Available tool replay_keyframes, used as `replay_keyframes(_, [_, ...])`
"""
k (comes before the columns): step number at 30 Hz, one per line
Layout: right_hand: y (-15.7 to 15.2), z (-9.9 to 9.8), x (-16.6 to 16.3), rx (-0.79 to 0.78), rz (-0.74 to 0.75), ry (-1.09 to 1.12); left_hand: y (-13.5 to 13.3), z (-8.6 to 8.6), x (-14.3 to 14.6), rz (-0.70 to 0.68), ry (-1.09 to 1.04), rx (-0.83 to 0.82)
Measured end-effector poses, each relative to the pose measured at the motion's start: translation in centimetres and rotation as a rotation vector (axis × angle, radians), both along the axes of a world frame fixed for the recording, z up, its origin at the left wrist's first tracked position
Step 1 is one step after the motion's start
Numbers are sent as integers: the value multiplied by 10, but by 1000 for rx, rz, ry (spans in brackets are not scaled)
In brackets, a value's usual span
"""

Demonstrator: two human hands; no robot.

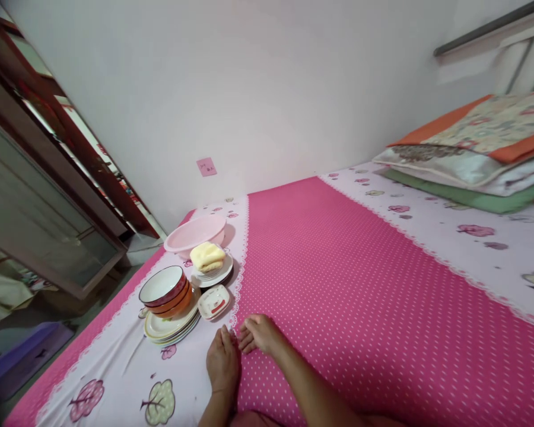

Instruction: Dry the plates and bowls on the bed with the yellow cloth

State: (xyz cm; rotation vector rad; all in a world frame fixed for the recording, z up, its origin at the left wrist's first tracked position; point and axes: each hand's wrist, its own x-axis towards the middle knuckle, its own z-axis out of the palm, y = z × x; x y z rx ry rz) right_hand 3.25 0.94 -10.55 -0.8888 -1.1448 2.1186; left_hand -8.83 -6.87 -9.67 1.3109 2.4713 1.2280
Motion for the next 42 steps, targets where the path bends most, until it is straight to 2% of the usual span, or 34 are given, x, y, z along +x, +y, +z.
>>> replay_keyframes(5, [-2,9,10,-8,-55,-85,3,4,3,22,53,-63])
replay_keyframes(10, [-23,10,14,-24,-110,-209,1,5,5,0,152,-127])
replay_keyframes(19, [-78,-2,109,-11,-122,-289,-43,0,8,-216,347,-130])
replay_keyframes(23, [-93,-1,119,9,-193,-268,-47,2,7,-217,414,-133])
replay_keyframes(26, [-96,-2,117,9,-233,-255,-52,4,1,-149,470,-134])
replay_keyframes(32, [-93,1,116,-1,-257,-212,-77,3,-27,-68,565,-148])
replay_keyframes(42, [-97,4,116,94,-291,-249,-101,-2,-111,-8,624,-204])
